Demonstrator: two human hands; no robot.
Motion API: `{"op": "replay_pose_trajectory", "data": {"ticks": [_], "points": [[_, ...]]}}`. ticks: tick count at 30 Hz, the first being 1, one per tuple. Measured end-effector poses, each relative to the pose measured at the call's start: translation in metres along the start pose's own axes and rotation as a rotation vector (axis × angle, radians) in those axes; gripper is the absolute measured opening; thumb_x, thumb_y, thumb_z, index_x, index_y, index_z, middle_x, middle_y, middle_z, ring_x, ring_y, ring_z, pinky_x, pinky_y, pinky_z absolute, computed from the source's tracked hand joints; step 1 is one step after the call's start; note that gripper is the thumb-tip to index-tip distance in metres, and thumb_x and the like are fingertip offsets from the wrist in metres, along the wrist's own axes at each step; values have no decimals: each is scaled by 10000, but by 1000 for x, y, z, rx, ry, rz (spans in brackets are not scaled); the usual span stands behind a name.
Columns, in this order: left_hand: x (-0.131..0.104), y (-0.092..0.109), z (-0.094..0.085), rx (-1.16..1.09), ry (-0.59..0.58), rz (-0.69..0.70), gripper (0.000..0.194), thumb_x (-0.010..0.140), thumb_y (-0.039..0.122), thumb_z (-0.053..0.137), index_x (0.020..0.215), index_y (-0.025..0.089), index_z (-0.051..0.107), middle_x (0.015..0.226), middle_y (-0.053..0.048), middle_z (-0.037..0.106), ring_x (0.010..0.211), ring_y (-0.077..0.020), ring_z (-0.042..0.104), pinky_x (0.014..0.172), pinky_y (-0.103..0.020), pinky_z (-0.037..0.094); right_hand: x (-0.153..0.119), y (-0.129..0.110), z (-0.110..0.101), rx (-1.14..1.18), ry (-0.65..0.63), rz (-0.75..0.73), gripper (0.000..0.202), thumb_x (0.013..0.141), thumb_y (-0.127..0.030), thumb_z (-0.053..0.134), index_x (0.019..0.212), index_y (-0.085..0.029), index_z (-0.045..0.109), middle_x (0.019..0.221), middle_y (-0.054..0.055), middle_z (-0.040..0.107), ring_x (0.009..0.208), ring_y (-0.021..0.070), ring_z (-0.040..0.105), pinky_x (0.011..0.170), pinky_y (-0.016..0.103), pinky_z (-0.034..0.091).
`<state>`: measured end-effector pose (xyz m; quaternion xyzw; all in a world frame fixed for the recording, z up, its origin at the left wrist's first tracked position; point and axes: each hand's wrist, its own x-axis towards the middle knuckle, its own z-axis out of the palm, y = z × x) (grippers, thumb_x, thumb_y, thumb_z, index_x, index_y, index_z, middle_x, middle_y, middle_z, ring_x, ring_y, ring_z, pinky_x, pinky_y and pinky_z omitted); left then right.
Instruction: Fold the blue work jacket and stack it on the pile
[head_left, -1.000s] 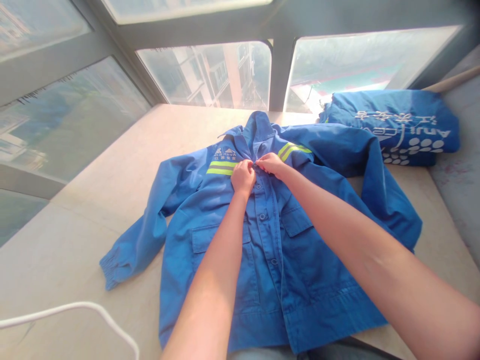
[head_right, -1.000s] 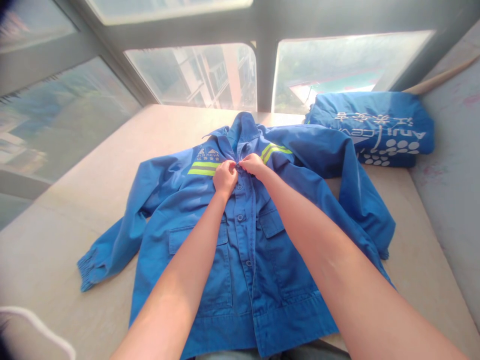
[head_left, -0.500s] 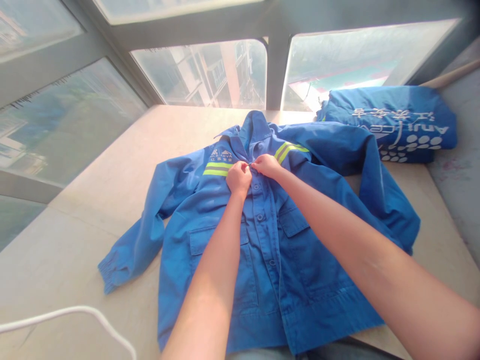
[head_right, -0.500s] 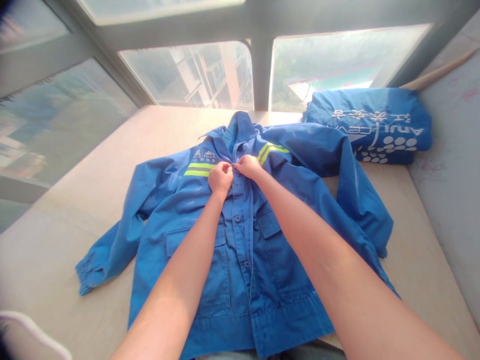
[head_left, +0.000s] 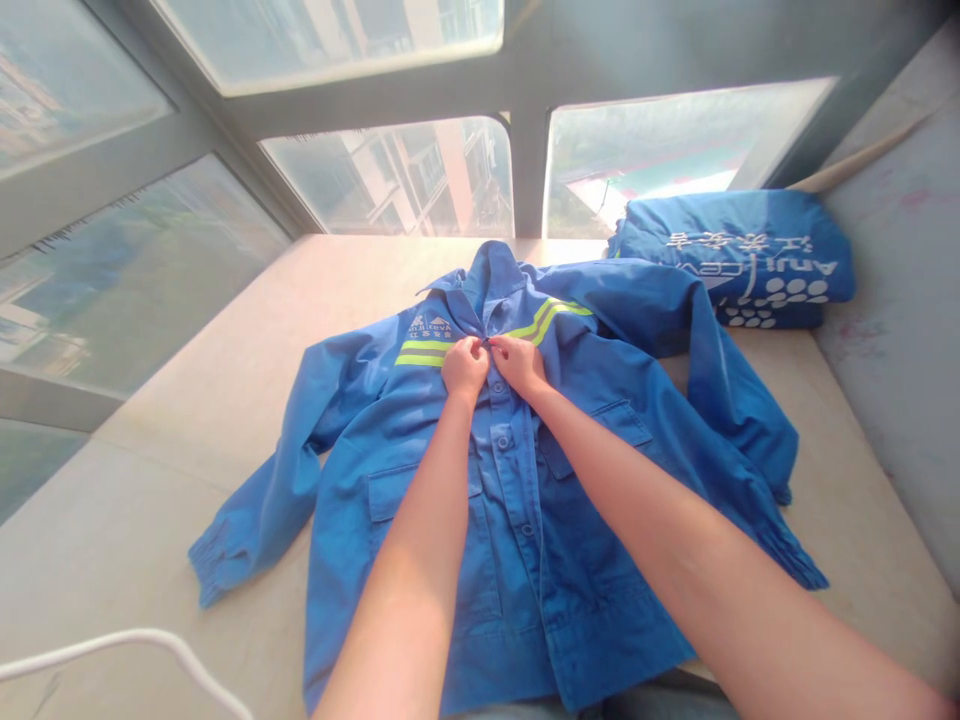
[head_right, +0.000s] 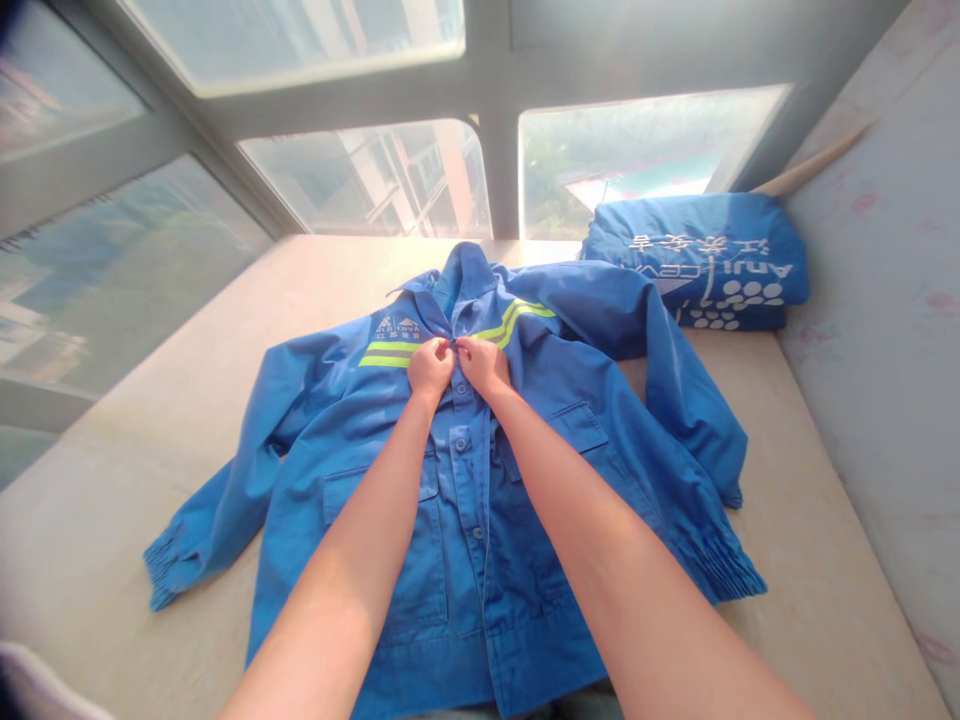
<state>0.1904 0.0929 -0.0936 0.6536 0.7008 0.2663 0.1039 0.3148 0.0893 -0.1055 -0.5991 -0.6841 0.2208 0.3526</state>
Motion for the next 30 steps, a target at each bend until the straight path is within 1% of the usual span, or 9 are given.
{"op": "replay_pose_trajectory", "data": {"ticks": [8, 13, 16, 18, 21, 24, 26, 27, 30], "points": [[4, -9, 0, -34, -50, 56, 232, 860, 216, 539, 1032, 213, 695, 1068, -49, 738, 1012, -198, 663, 910, -280, 496, 1, 0, 2, -34, -20, -7, 319, 900, -190, 543, 1145, -226, 744, 1123, 68, 743, 1022, 233, 676, 917, 308, 490], [0, -6, -1, -2, -12, 33, 203, 876, 250, 537, 1009, 216, 687, 1012, -56, 740, 975, -208, 662, 873, -294, 495, 0, 0, 0, 52, -8, -23, 321, 885, -154, 531, 1104, -210, 759, 1113, 68, 747, 1026, 219, 679, 936, 294, 487], [-3, -2, -2, 44, 36, 2, 187, 885, 271, 524, 967, 222, 685, 976, -72, 726, 975, -236, 646, 868, -326, 485, 0, 1, -2, 116, 25, -3, 300, 864, -143, 537, 1040, -208, 771, 1057, 62, 757, 974, 211, 685, 901, 281, 494], [-5, 1, -4, 77, 66, -13, 175, 883, 285, 526, 926, 226, 686, 976, -88, 708, 1007, -262, 624, 897, -357, 468, 1, 2, -3, 151, 57, 19, 284, 866, -154, 531, 1018, -189, 767, 956, 59, 760, 884, 199, 686, 859, 275, 497], [-8, 5, -6, 122, 101, -29, 139, 857, 268, 550, 870, 232, 683, 1027, -110, 677, 1076, -296, 585, 951, -402, 433, 2, 4, 0, 172, 113, 56, 338, 876, -163, 503, 1130, -152, 725, 838, 50, 733, 782, 181, 665, 819, 272, 497], [-9, 7, -8, 119, 122, -23, 142, 830, 219, 568, 923, 244, 672, 1114, -106, 657, 1134, -299, 560, 977, -413, 416, 4, 4, 4, 167, 166, 9, 350, 837, -142, 542, 1136, -143, 723, 1045, 101, 720, 936, 196, 659, 898, 287, 482], [-8, 6, -8, 75, 108, -12, 169, 834, 202, 565, 968, 245, 658, 1133, -93, 662, 1150, -283, 567, 989, -397, 415, 5, 4, 5, 190, 121, -71, 261, 817, -160, 603, 1024, -169, 762, 1175, 105, 695, 1074, 215, 632, 999, 311, 440], [-7, 5, -8, 47, 96, -9, 175, 844, 202, 558, 987, 243, 649, 1125, -86, 673, 1143, -271, 581, 990, -383, 419, 5, 5, 4, 224, 68, -102, 220, 826, -190, 622, 988, -189, 771, 1185, 89, 699, 1113, 218, 622, 1036, 324, 419], [-4, 1, -7, -14, 67, -2, 211, 908, 251, 514, 1094, 234, 613, 1106, -65, 706, 1085, -223, 638, 951, -324, 453, 5, 9, -3, 437, -96, -97, 244, 910, -322, 571, 1038, -236, 760, 1133, 38, 735, 1124, 201, 634, 1036, 333, 430]]}}
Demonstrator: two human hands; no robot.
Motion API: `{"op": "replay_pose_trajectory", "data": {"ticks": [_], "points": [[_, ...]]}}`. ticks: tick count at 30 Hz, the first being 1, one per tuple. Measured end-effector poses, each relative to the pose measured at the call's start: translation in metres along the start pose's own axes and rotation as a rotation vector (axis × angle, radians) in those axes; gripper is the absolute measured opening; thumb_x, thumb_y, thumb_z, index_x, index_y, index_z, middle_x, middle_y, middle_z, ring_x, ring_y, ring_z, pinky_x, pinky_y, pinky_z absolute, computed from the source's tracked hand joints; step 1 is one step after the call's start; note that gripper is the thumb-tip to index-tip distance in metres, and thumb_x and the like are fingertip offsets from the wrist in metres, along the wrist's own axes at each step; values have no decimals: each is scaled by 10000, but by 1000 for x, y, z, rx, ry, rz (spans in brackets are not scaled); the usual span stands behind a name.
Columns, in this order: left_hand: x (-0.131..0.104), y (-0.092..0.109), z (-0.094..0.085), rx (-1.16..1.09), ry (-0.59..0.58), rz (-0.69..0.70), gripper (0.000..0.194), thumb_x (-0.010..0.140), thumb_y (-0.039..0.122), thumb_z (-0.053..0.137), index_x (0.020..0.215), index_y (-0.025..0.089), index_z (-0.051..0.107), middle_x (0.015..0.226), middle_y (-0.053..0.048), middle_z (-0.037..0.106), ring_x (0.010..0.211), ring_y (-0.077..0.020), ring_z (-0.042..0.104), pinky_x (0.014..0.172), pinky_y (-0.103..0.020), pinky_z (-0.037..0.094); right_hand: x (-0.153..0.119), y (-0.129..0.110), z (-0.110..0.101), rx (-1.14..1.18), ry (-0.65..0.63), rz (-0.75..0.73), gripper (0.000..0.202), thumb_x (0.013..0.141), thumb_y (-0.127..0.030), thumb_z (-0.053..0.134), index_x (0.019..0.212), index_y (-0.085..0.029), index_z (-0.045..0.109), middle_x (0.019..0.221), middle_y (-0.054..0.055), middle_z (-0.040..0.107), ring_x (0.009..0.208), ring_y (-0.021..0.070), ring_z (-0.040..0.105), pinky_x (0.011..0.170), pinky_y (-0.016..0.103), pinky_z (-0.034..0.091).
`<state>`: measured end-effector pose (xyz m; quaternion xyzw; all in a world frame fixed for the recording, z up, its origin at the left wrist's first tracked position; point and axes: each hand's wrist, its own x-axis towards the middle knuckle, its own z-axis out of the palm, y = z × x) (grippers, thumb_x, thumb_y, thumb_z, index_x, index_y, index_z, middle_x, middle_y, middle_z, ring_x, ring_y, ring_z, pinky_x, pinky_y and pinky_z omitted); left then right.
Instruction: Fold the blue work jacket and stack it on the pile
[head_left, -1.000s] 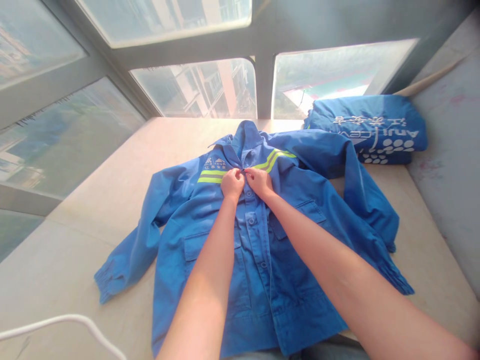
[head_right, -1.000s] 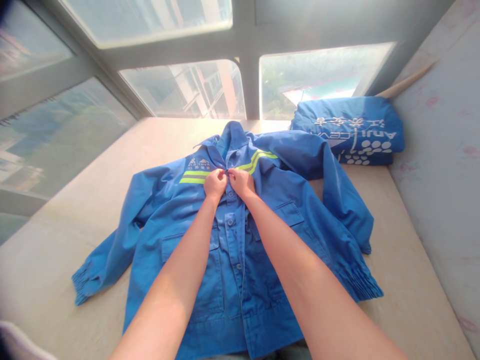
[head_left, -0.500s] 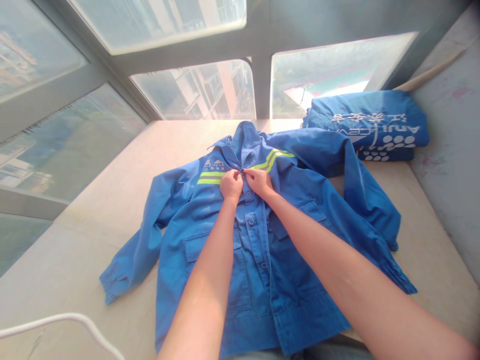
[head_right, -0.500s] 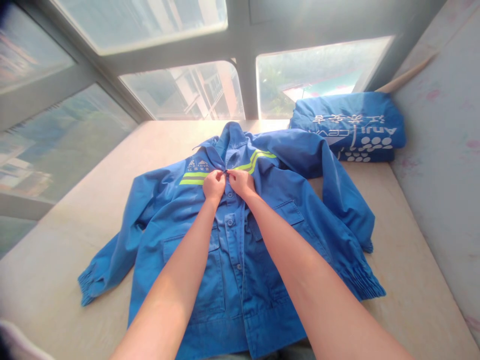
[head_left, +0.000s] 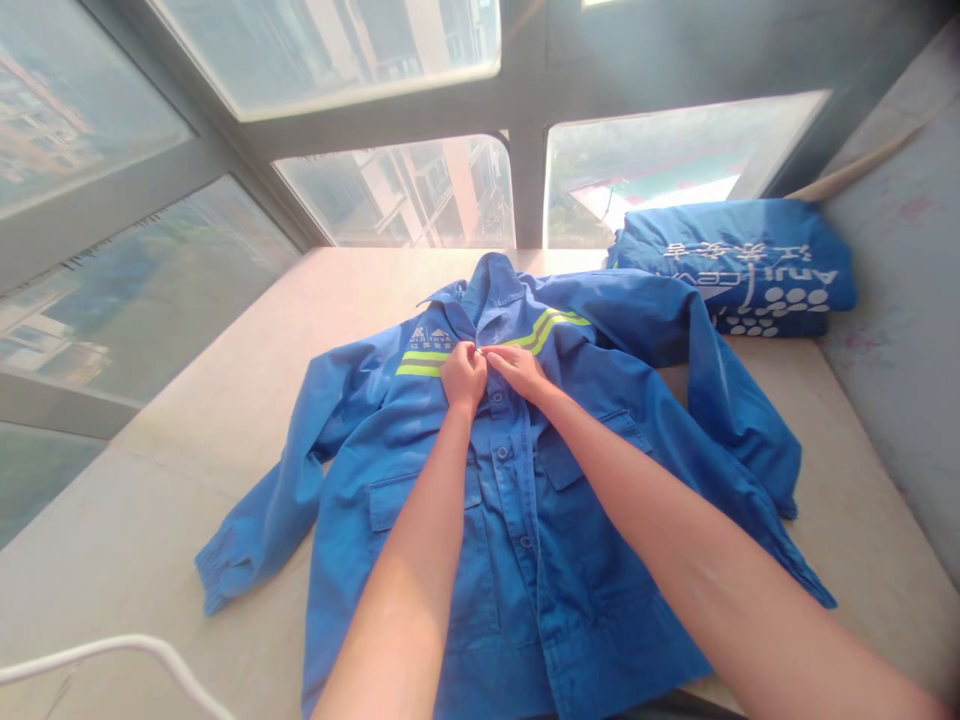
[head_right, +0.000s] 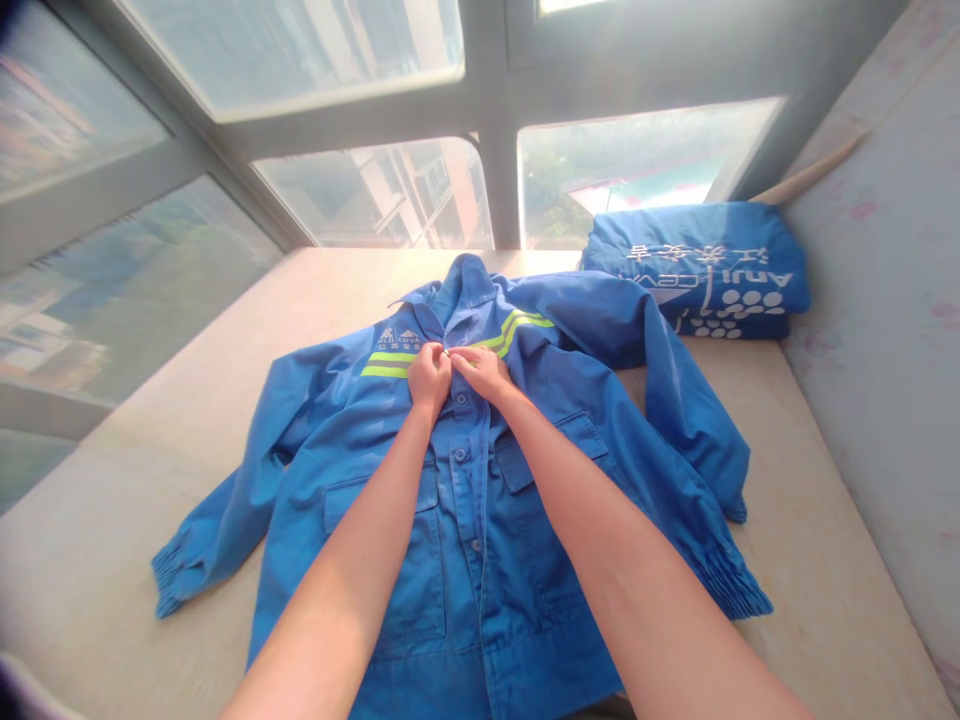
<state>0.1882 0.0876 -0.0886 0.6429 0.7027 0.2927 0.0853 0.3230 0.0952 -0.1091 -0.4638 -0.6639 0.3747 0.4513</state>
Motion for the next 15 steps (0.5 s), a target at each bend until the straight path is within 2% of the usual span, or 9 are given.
{"op": "replay_pose_trajectory", "data": {"ticks": [3, 6, 9, 12, 15], "points": [[3, -3, 2, -41, -17, -8, 275, 950, 322, 488, 1194, 227, 572, 1097, -60, 730, 1020, -194, 678, 895, -285, 480, -1, 1, -8, 221, -38, 73, 327, 941, -412, 517, 1046, -208, 750, 1107, 43, 745, 1075, 197, 663, 965, 314, 479], [4, -4, 3, -41, -29, -37, 261, 940, 307, 502, 1174, 235, 595, 1083, -53, 745, 1007, -196, 690, 879, -282, 489, -1, 1, -9, 256, -25, 125, 349, 940, -419, 510, 965, -168, 752, 952, 53, 766, 937, 194, 699, 885, 298, 506], [5, -3, 4, -22, -32, -79, 246, 912, 278, 516, 1135, 241, 613, 1078, -49, 747, 996, -198, 693, 867, -280, 493, -3, -1, -5, 153, 6, 102, 286, 936, -338, 511, 920, -177, 747, 861, 36, 760, 855, 177, 697, 829, 267, 504], [12, 2, 3, 3, -42, -132, 226, 870, 263, 543, 1082, 249, 623, 1033, -43, 751, 952, -205, 696, 833, -286, 499, -5, -3, -2, -66, 50, 29, 225, 901, -220, 517, 870, -201, 739, 875, 26, 750, 868, 178, 677, 830, 257, 485], [25, 13, 0, 28, -66, -174, 168, 839, 291, 578, 989, 242, 637, 948, -63, 746, 925, -245, 691, 819, -328, 501, -5, -2, -1, -273, 141, -10, 242, 899, -177, 492, 850, -205, 727, 897, 45, 742, 899, 198, 659, 857, 269, 464]]}}
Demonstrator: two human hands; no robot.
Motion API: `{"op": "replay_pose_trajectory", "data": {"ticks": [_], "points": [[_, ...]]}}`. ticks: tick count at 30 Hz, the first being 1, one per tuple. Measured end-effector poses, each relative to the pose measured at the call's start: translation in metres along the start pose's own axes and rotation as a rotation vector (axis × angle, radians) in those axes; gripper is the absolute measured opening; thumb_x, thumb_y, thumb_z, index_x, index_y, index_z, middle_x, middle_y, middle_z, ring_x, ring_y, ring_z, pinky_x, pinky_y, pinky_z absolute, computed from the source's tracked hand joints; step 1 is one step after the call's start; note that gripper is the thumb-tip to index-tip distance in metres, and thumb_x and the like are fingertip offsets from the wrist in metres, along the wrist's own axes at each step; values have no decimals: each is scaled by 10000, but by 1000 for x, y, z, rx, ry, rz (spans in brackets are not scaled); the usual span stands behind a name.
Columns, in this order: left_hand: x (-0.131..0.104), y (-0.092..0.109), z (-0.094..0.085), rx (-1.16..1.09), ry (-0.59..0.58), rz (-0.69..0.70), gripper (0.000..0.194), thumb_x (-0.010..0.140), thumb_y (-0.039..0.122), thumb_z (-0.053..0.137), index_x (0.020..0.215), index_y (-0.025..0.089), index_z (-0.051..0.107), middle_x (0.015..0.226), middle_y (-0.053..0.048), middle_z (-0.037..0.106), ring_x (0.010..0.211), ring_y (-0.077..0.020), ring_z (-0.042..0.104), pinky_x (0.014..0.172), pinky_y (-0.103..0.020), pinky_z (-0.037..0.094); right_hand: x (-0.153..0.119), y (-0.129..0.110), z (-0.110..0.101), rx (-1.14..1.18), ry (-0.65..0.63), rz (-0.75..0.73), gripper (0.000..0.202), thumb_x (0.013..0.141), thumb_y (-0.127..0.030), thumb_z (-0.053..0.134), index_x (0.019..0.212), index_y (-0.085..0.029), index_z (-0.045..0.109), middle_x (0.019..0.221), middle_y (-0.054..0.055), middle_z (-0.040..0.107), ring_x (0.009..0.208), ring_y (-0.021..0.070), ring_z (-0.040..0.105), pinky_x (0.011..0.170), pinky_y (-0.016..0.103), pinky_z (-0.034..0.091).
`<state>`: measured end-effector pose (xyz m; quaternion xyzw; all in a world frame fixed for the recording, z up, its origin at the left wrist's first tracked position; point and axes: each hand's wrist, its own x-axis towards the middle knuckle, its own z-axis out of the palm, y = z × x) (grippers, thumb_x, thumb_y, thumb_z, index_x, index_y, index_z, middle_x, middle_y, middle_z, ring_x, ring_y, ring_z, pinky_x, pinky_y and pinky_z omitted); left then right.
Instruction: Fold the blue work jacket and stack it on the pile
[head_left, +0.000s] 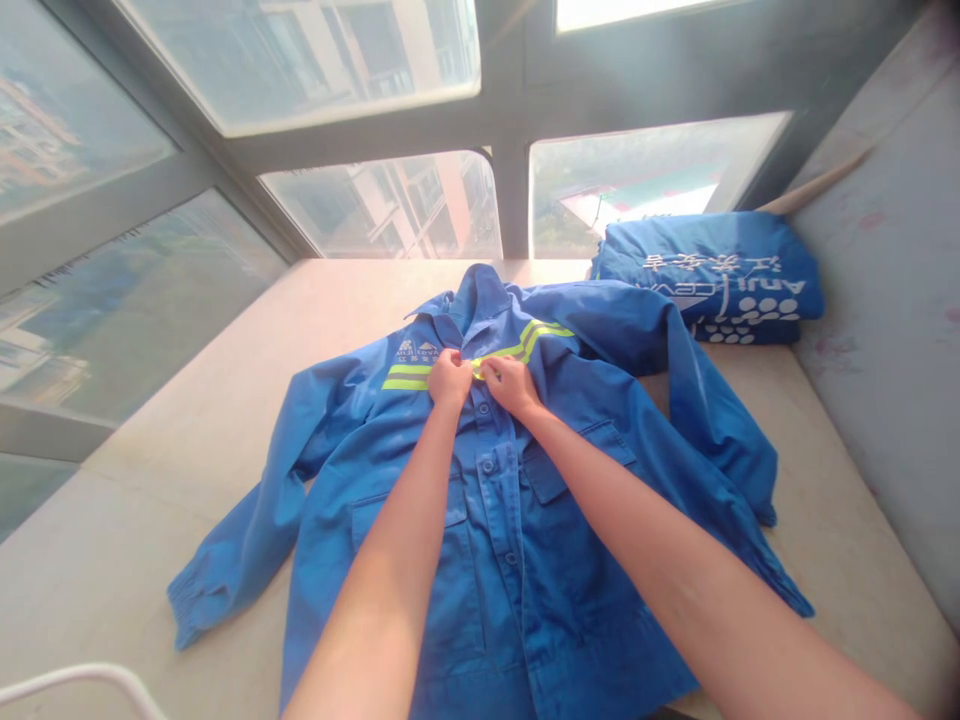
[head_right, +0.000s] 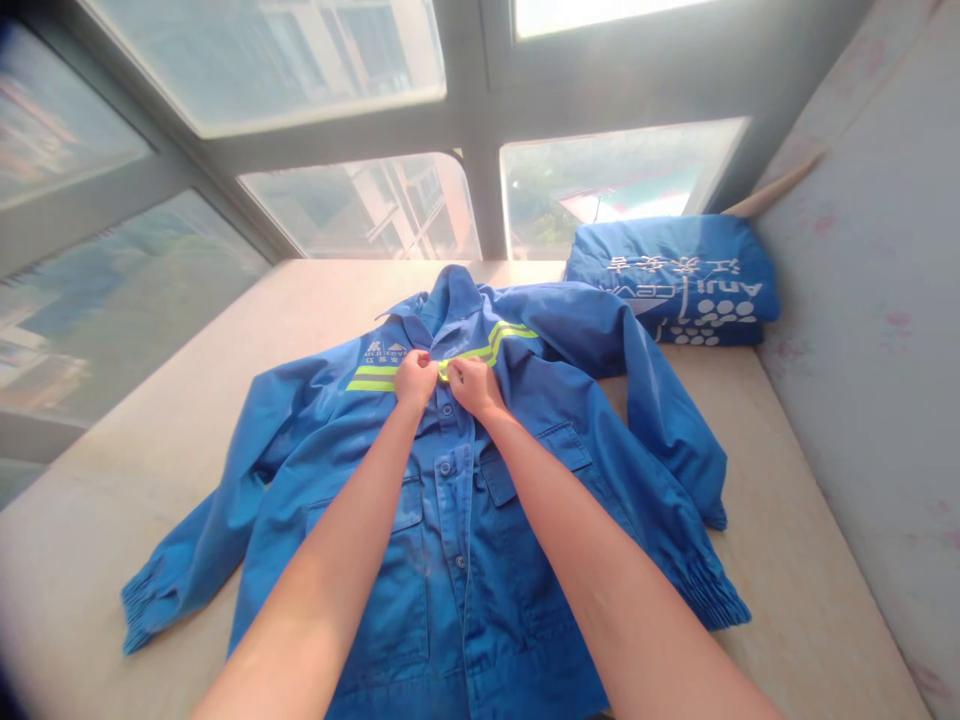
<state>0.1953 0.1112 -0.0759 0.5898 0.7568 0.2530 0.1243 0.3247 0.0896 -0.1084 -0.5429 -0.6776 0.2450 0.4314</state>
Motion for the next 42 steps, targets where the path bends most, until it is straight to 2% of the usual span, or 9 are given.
{"op": "replay_pose_trajectory", "data": {"ticks": [6, 11, 14, 18, 23, 28, 34, 39, 42], "points": [[28, 26, -5, 57, 19, 106, 348, 734, 316, 722, 1054, 220, 627, 1254, -174, 612, 1268, -355, 520, 1059, -460, 387, 1, 3, 1, -117, 77, -19, 301, 944, -191, 415, 918, -203, 714, 877, 56, 726, 881, 212, 644, 860, 286, 455], [64, 34, 1, -23, -62, 31, 115, 680, 208, 722, 768, 193, 650, 951, -167, 700, 1086, -375, 628, 988, -489, 434, 0, 0, -2, -112, 65, -26, 295, 943, -175, 409, 892, -206, 698, 862, 51, 713, 883, 207, 637, 851, 276, 451], [77, 38, 6, -142, -55, 5, 64, 715, 224, 681, 761, 184, 661, 794, -102, 695, 935, -297, 665, 892, -406, 489, 1, -2, -4, -95, 89, -21, 296, 949, -166, 402, 919, -200, 695, 894, 58, 718, 903, 208, 638, 876, 280, 450], [70, 35, 16, -306, -24, -45, 213, 856, 294, 541, 950, 133, 644, 698, -17, 632, 659, -152, 599, 676, -268, 494, 3, -2, -3, -58, 159, -20, 278, 941, -145, 419, 969, -203, 690, 938, 58, 730, 919, 205, 637, 907, 288, 453], [60, 25, 11, -298, 32, -55, 409, 970, 452, 364, 832, 149, 602, 631, 12, 537, 562, -109, 483, 557, -216, 402, 3, 2, 0, 2, 193, -82, 223, 898, -107, 472, 887, -184, 680, 858, 50, 718, 867, 200, 631, 859, 292, 465], [66, 17, -12, -73, 57, -51, 491, 974, 474, 330, 724, 163, 615, 719, -83, 627, 737, -206, 609, 673, -287, 432, 2, 3, 0, -1, 198, -76, 222, 888, -96, 479, 890, -187, 682, 848, 42, 713, 861, 193, 629, 851, 282, 465], [56, 1, -15, 210, -75, -41, 393, 899, 444, 498, 887, 113, 709, 1001, -253, 707, 1041, -384, 644, 882, -467, 460, 3, 8, 4, -66, 163, -42, 230, 878, -97, 482, 909, -179, 695, 866, 55, 720, 874, 197, 629, 861, 285, 462], [61, 2, -23, 296, -183, -1, 458, 962, 436, 381, 1077, 122, 695, 1114, -231, 705, 1090, -342, 651, 898, -430, 484, 4, 11, 5, -60, 127, -50, 256, 892, -100, 453, 929, -177, 694, 863, 49, 725, 879, 191, 629, 874, 280, 455], [33, -3, -38, 317, -211, 102, 467, 960, 396, 418, 1327, 151, 572, 1166, -176, 703, 1139, -291, 634, 950, -381, 468, 4, 11, 5, -90, 104, -32, 254, 884, -106, 461, 911, -191, 699, 863, 41, 721, 883, 188, 621, 875, 273, 451]]}}
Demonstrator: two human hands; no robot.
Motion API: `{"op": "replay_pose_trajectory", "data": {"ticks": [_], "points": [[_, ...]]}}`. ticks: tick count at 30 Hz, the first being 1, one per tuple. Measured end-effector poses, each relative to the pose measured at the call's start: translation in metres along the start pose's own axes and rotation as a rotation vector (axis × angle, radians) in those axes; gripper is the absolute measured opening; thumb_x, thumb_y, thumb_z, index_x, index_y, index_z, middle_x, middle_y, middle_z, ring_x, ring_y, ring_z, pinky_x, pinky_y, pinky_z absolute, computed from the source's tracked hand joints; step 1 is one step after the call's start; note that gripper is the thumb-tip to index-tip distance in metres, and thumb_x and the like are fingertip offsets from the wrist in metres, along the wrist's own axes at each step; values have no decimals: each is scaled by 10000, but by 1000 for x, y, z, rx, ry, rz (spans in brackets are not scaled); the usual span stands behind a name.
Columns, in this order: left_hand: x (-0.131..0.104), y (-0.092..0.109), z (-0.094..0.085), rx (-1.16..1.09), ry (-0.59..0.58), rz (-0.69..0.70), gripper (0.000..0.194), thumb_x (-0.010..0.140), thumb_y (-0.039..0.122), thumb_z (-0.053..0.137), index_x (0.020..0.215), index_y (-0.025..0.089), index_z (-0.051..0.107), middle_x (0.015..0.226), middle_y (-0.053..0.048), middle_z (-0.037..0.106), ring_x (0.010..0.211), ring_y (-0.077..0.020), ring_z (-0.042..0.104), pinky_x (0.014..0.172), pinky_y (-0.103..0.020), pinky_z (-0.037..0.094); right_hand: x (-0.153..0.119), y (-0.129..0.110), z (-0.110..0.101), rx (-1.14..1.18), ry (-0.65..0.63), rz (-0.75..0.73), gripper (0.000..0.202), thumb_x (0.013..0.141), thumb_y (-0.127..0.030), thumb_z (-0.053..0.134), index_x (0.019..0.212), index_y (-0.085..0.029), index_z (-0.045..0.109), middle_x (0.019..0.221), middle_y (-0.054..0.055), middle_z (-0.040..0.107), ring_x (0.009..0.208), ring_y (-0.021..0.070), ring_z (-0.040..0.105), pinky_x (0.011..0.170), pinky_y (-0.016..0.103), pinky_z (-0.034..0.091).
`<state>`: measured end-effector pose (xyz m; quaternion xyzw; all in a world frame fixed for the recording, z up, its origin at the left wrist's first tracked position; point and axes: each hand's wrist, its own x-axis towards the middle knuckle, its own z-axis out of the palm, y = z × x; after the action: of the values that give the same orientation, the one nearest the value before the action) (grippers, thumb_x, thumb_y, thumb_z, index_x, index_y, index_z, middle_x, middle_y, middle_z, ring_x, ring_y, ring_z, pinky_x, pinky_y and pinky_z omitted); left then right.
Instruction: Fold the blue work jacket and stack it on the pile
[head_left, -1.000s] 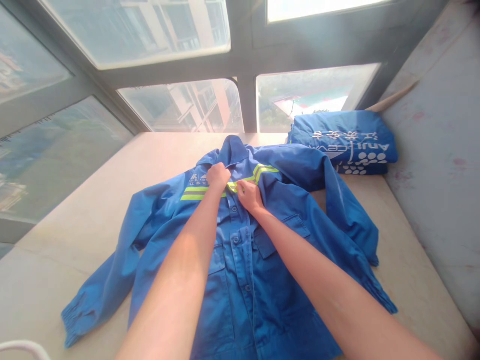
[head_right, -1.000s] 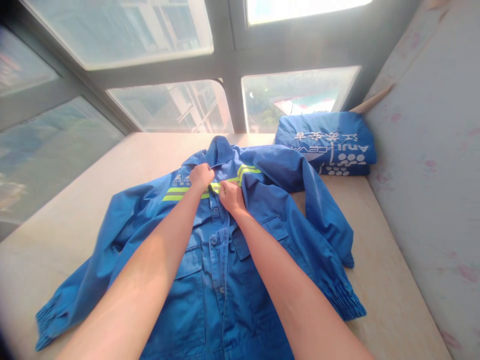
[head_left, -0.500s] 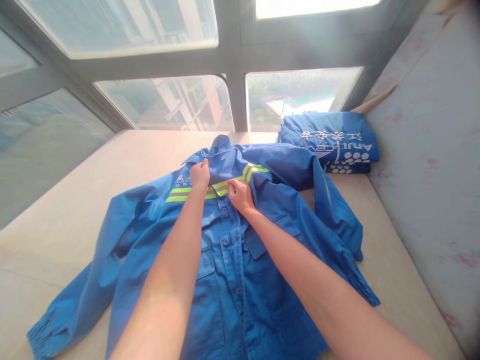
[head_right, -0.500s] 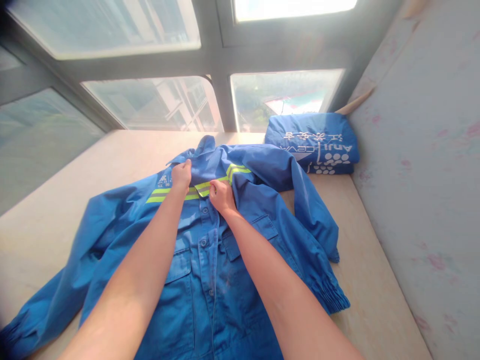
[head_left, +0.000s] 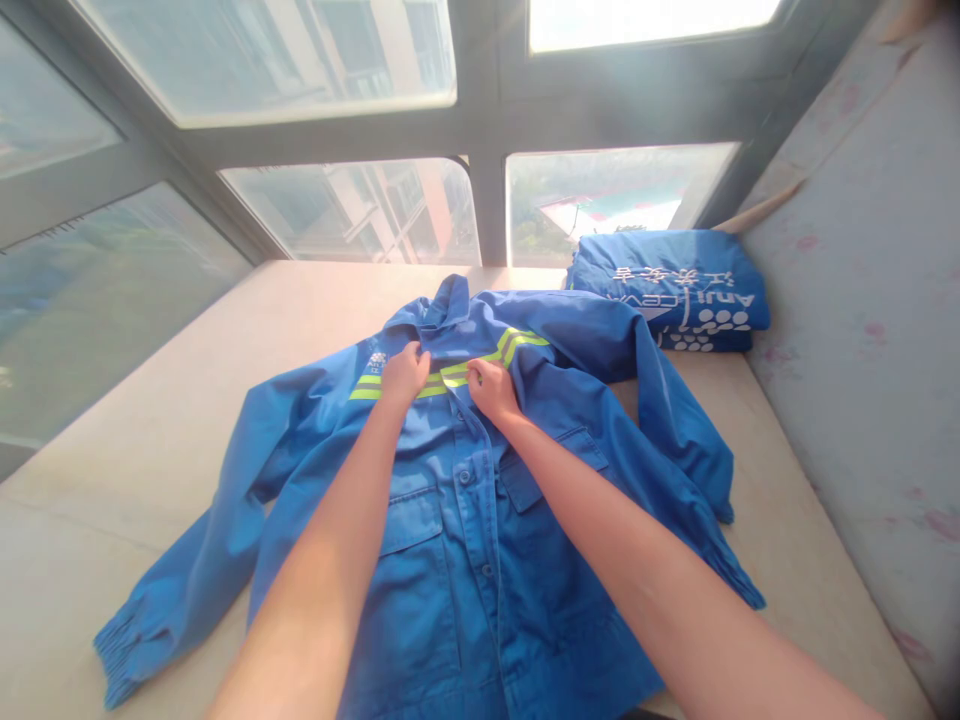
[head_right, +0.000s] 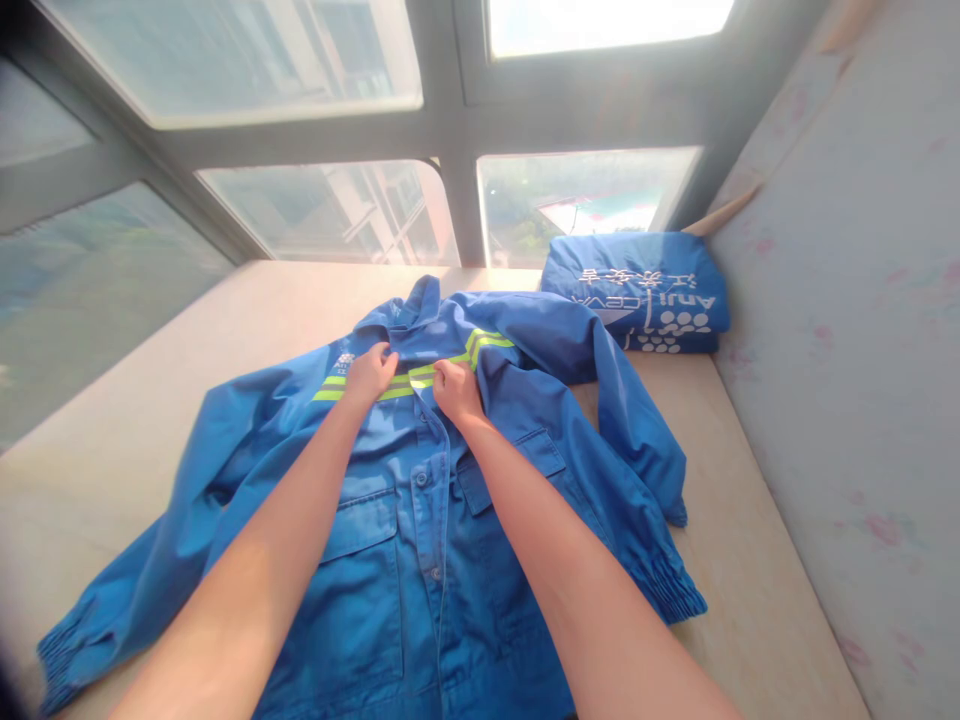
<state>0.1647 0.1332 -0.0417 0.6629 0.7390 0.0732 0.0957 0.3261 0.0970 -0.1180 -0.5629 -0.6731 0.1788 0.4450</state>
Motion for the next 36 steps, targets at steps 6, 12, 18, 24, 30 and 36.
{"op": "replay_pose_trajectory", "data": {"ticks": [6, 12, 18, 24, 30, 36], "points": [[-149, -51, -7, 357, 220, 270, 529, 931, 363, 490, 1412, 145, 513, 1493, -201, 466, 1411, -368, 366, 1150, -566, 246, -1, -4, -3, -43, -87, 73, 284, 877, -122, 461, 961, -188, 724, 936, 74, 719, 972, 217, 621, 913, 302, 457], [-258, -139, 2, 382, 240, 126, 577, 973, 456, 397, 1464, 164, 479, 1577, -163, 353, 1449, -390, 299, 1145, -596, 256, -8, -4, -10, -7, -169, 58, 430, 793, -25, 431, 1066, -182, 724, 1062, 75, 729, 1046, 213, 643, 981, 318, 465], [-261, -157, 19, 369, 174, 66, 559, 987, 445, 368, 1481, 199, 454, 1576, -125, 368, 1434, -374, 338, 1136, -586, 292, -53, -17, -38, -30, -169, 84, 497, 781, -20, 421, 1161, -173, 703, 1225, 92, 690, 1163, 212, 623, 1057, 349, 454], [-247, -148, 11, 346, 191, 61, 550, 984, 440, 378, 1472, 204, 468, 1568, -131, 381, 1424, -371, 354, 1129, -593, 305, -111, -43, -66, -75, -190, -2, 363, 846, -82, 476, 1086, -172, 733, 1293, 114, 653, 1249, 223, 568, 1114, 382, 401], [-249, -147, 6, 314, 204, 83, 545, 979, 419, 382, 1459, 182, 489, 1549, -161, 401, 1414, -379, 373, 1126, -595, 310, -156, -102, -53, -215, -446, -205, 392, 940, -207, 459, 1294, -266, 617, 1450, 56, 540, 1420, 279, 373, 1175, 584, 201], [-259, -146, -1, 268, 150, 78, 534, 961, 386, 416, 1443, 176, 507, 1537, -170, 419, 1424, -366, 372, 1129, -576, 318, -164, -114, -46, -251, -493, -216, 498, 930, -227, 464, 1427, -240, 482, 1518, 71, 461, 1446, 290, 323, 1183, 603, 159]]}}
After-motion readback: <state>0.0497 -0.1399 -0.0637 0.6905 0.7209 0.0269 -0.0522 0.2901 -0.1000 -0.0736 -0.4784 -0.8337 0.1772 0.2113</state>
